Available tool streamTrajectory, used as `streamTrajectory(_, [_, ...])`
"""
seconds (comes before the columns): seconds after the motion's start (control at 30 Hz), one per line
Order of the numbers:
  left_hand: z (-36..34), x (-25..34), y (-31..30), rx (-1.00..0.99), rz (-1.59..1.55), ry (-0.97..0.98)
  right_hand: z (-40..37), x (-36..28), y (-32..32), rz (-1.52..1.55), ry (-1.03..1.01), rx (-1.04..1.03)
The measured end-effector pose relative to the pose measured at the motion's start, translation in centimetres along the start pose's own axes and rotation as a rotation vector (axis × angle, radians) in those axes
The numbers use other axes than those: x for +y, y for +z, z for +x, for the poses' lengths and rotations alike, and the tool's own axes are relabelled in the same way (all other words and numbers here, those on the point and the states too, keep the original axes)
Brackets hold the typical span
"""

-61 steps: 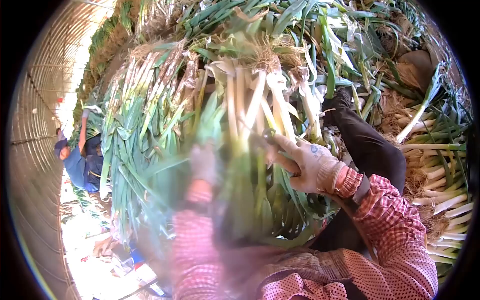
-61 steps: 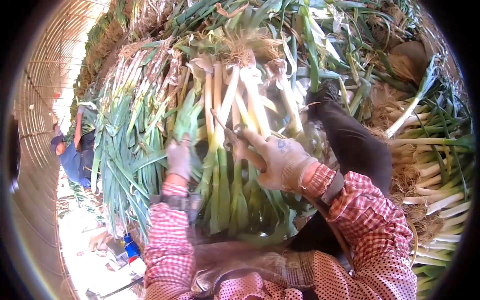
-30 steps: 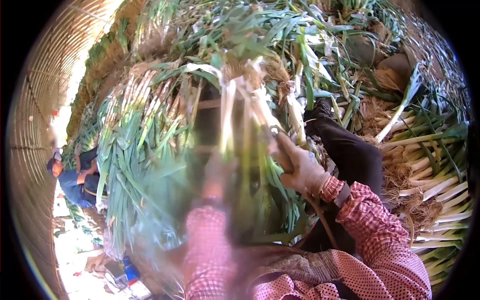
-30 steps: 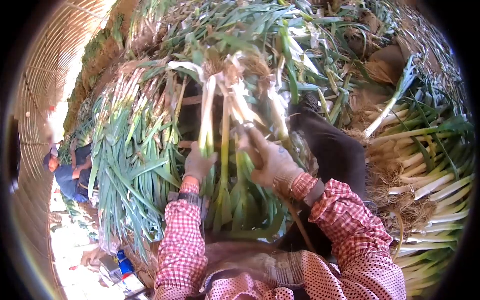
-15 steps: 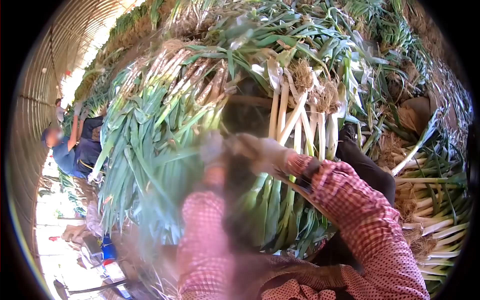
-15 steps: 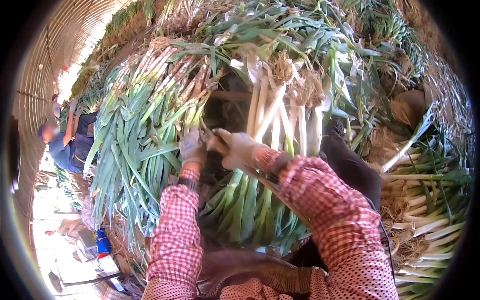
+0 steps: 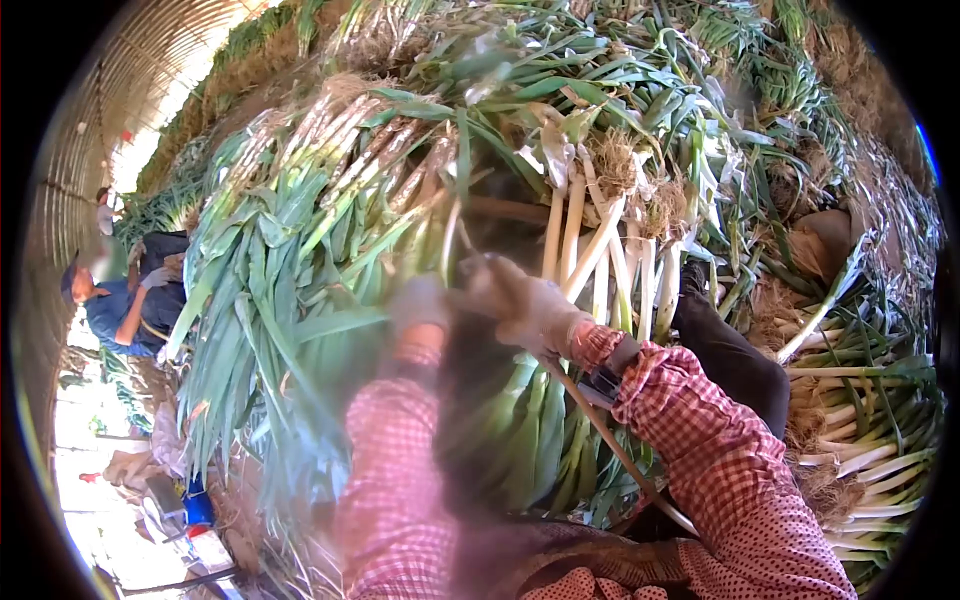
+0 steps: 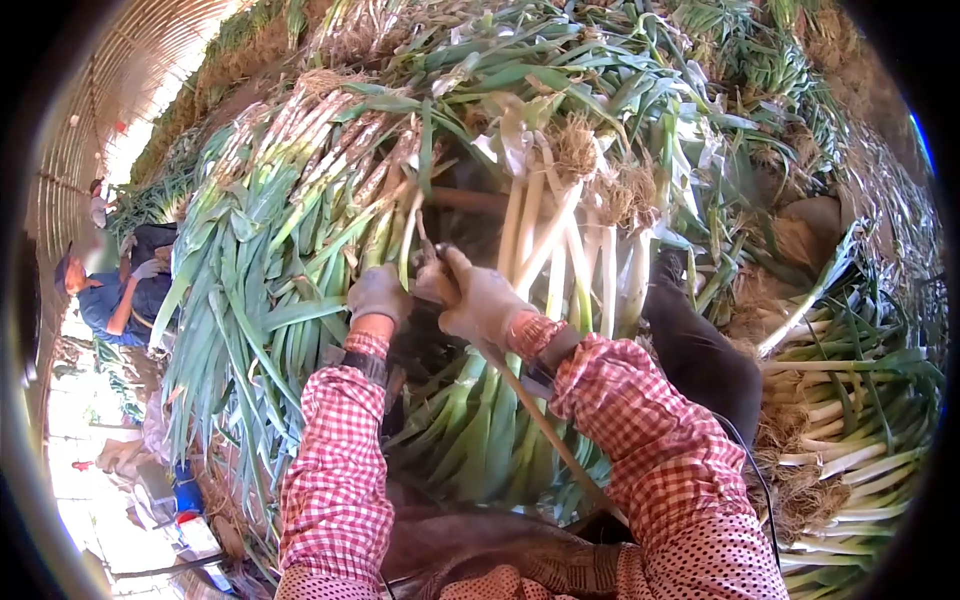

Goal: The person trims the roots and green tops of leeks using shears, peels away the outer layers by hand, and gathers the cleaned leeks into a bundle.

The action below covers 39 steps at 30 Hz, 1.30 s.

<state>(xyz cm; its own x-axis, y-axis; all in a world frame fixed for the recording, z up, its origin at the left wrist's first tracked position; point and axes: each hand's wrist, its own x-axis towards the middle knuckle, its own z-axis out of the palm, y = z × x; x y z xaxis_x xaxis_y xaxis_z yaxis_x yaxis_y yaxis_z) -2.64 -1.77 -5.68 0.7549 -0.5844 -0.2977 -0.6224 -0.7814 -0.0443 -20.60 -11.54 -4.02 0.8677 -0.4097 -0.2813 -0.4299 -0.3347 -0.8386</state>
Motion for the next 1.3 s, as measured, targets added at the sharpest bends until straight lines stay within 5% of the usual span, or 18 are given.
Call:
streamTrajectory(0.03, [-0.4,-0.1,-0.2,-0.052,0.036,-0.016,0.7,-0.4,0.4,-0.06,-0.029,0.098])
streamTrajectory(0.1, [-0.9,-1.1,-1.2,0.159,0.224,0.049,1.4,-0.5,0.5,-0.033,0.064,0.144])
streamTrajectory(0.23, [1.8,-5.4,-4.2,0.528,0.394,0.158,-0.2,-0.1,1.4,-0.023,-0.003,-0.01])
streamTrajectory(0.33, [3.0,-6.1,-5.6,0.162,0.075,0.098,-2.1,-1.2,1.2,0.053,0.027,-0.074])
streamTrajectory(0.43, [2.6,-4.7,-3.3,0.184,0.295,0.154,-3.3,0.2,1.9,0.148,-0.084,0.026])
streamTrajectory(0.57, [0.5,-5.2,2.6,0.448,0.34,0.341,-5.3,-0.7,1.8,0.191,-0.1,-0.037])
streamTrajectory(0.83, [-2.6,-4.3,10.2,0.456,-0.017,0.23,-1.2,0.2,2.1,0.061,0.092,0.066])
streamTrajectory(1.0, [-1.7,-4.7,10.3,0.508,-0.605,0.052,-2.1,-0.5,1.9,0.012,-0.043,-0.062])
streamTrajectory(1.1, [0.6,-5.4,11.0,0.659,-0.678,-0.015,-3.8,0.5,2.6,0.004,-0.165,-0.04])
streamTrajectory(1.3, [-3.4,-0.7,4.7,0.186,-0.415,-0.169,1.8,-0.2,1.6,-0.048,-0.02,0.036])
